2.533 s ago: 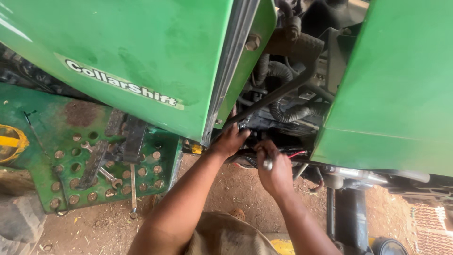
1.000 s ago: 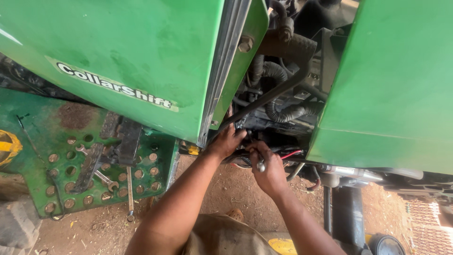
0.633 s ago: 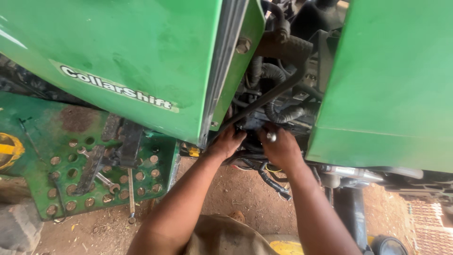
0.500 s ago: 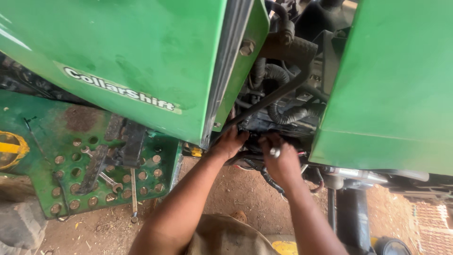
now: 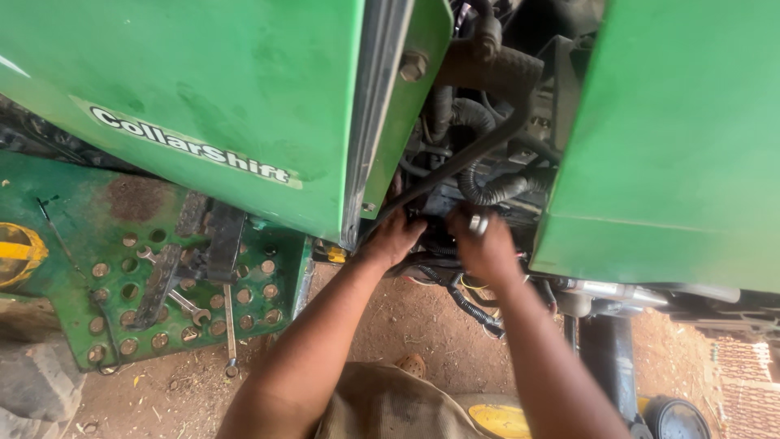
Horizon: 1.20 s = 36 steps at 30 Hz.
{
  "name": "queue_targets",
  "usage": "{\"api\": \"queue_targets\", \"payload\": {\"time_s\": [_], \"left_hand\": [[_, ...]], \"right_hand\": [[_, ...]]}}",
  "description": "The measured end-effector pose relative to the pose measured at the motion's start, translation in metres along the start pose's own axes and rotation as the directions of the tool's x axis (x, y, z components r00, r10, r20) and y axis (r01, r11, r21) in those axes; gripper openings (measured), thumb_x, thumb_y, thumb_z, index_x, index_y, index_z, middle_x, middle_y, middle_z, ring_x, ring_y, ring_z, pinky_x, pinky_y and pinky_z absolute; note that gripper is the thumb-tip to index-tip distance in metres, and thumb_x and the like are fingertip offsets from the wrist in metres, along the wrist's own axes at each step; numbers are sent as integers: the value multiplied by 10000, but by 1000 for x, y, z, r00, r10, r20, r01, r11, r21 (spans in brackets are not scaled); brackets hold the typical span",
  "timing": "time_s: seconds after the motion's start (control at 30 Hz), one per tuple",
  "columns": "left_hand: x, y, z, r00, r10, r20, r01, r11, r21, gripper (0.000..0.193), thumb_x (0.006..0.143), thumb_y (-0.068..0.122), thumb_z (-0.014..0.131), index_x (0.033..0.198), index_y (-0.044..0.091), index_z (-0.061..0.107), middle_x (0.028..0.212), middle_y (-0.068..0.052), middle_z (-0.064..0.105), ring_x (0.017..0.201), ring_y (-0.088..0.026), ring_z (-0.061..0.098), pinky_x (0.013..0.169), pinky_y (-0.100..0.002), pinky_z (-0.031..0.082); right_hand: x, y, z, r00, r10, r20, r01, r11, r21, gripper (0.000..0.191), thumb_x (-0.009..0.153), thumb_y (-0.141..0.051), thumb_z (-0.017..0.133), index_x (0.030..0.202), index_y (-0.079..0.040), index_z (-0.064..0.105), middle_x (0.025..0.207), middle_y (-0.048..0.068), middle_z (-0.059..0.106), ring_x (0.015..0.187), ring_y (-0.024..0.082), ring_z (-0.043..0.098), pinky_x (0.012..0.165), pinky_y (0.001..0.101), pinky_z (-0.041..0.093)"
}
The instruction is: The person works on the engine compartment of a green tractor, using a wrench to tighten or loosen bolts on a component surrounded by hoses and wires. The person manipulates the hoses and wires with their hands while using the tool.
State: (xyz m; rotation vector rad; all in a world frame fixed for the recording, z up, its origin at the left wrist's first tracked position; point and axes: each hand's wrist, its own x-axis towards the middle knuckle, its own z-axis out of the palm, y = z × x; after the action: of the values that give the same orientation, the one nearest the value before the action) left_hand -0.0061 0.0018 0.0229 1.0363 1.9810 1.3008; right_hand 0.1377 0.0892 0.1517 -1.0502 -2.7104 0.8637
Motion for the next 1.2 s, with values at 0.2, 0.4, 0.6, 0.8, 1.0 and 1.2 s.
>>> {"api": "queue_targets", "payload": {"time_s": [0.2,0.4,0.6,0.8,1.0,1.2], "left_hand": [[12,-18,10,1000,25,0,-25,999,34,997,975,412,624,1616,88,-67,1692,-268,16,1580,-393,48,1282,-471,114],[4,-17,8,989,128,-71,-135,985,-104,1023,968,353,629,1624,75,-106,1696,-289,36,1583,-398,111,1288,-466,153],[0,-6,4,1000,16,7,-15,991,-132,1022,972,353,606,1613,94,-146,1686,-272,3,1563,-389,80,1259,-469,141],[2,-8,4,995,86,-52,-88,995,-40,1009,979,362,613,1609,50,-110,1691,-282,20,1580,-385,78,1286,-458,146],[1,-2,4,977,-152,147,156,988,-10,926,1019,436,529,1626,83,-76,1687,-243,91,1579,-353,83,1251,-431,140],[1,2,1,995,75,-62,-84,983,-163,1002,953,294,605,1619,52,-104,1699,-270,40,1582,-341,71,1283,-421,130]], "right_hand": [[-11,-10,-3,994,92,-59,-102,974,-200,287,1043,-294,522,1113,-65,680,893,171,756,681,266,731,636,404,606],[-63,-36,19,982,16,-189,-4,998,66,207,1003,-191,528,1110,-82,668,808,173,747,666,299,744,593,430,576],[-68,-25,26,977,19,-211,8,992,127,168,999,-150,536,1060,-70,670,801,183,742,666,298,740,609,436,557],[-52,-13,25,983,78,-167,-45,980,196,236,1018,-149,454,1078,-88,674,826,134,733,614,212,715,558,392,569],[-1,-21,-16,972,228,50,-233,958,166,257,1052,-255,513,1117,-84,694,865,152,749,627,221,682,579,403,564],[-43,-37,9,977,168,-135,-164,986,37,296,1031,-248,541,1265,-102,650,885,189,763,703,273,742,661,397,584]]}}
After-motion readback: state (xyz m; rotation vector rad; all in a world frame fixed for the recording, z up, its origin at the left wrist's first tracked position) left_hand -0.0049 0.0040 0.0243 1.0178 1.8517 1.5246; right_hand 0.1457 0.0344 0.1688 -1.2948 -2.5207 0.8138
